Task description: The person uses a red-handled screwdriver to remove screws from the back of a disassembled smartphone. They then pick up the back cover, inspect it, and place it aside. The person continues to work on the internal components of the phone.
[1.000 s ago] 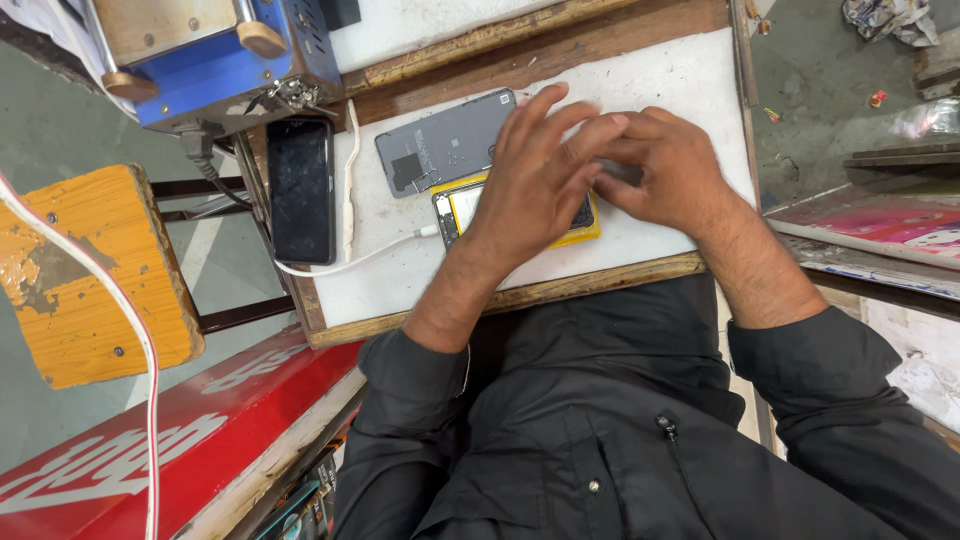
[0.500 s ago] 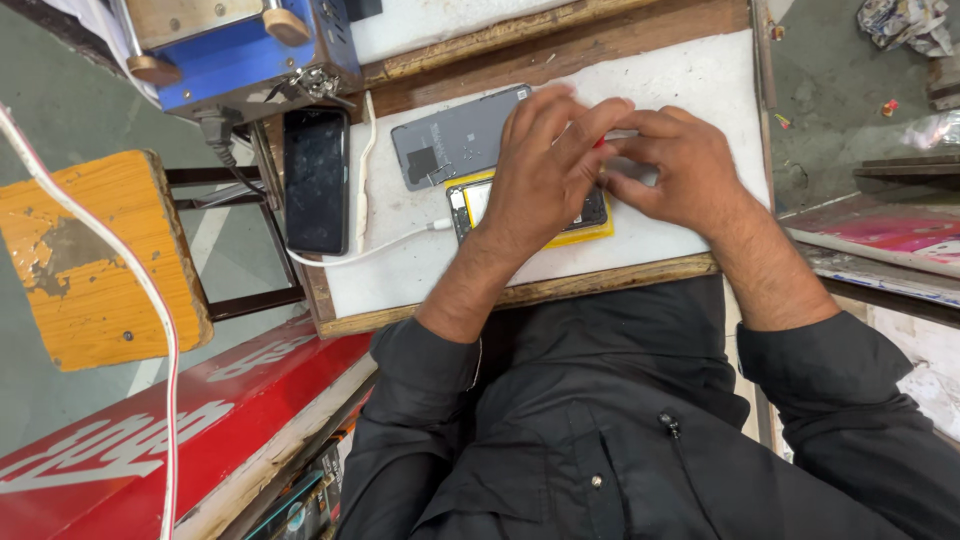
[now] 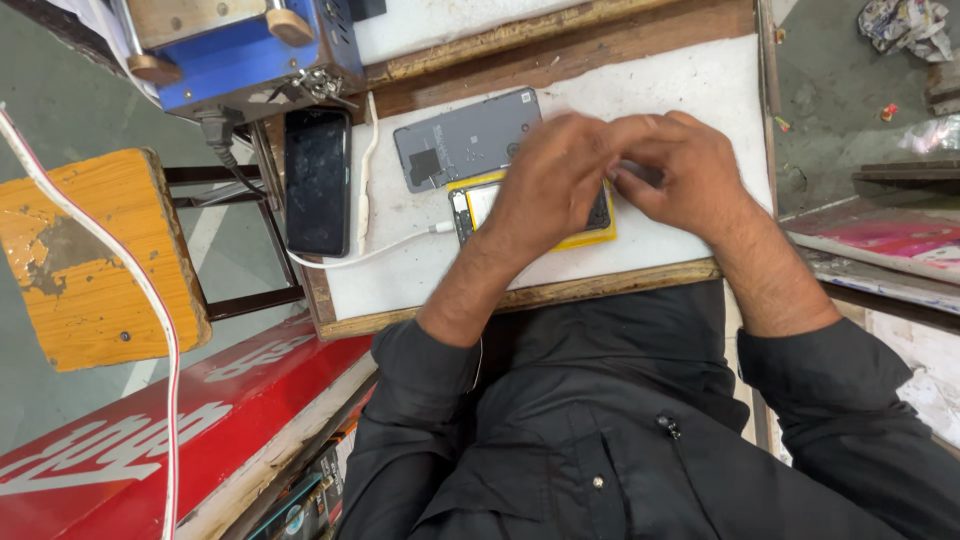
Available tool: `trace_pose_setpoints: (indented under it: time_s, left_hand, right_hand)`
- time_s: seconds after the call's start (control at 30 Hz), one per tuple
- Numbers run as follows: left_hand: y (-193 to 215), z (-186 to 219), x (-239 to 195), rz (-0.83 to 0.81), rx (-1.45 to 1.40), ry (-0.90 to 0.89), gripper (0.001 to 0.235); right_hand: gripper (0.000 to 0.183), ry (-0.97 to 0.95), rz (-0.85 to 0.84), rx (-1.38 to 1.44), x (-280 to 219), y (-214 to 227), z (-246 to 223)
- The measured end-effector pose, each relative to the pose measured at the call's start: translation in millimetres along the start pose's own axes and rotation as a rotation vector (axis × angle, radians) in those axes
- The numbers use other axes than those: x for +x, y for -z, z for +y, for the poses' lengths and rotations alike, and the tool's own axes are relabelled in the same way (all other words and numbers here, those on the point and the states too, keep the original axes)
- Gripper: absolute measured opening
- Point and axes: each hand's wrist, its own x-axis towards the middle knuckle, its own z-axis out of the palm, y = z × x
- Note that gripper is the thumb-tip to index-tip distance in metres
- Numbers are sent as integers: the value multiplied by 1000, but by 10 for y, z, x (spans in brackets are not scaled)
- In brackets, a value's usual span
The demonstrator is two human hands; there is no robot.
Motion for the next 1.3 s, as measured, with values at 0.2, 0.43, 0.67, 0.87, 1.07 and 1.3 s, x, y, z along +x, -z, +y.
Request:
trace_pose_setpoints:
  time_s: [0.2,0.43,0.67,0.87,1.07,1.3]
  left_hand:
    - [-34,10,-22,70,-23,-54,49]
    - [-62,5,-46,-11,-95,-28,59]
    - [-138,-87,-81,16,-61,-27,67]
    - [-117,-47,-56,94,14,-114,69]
    - [-114,-67,-44,131,-13,-262,80]
    - [-74,-110,-159,146,-25,-72,70]
  right_hand:
    - [20,-14,7,-6,-18,-17,18]
    - [25,-14,2,1,-9,3,-22]
    - [28,-27,-21,30,9,29,-39]
    - [32,-16,-13,44,12,32,-51]
    - [35,23,-1,-4,-27,13,3]
    - [29,-49,-48,3,-12,22,-37]
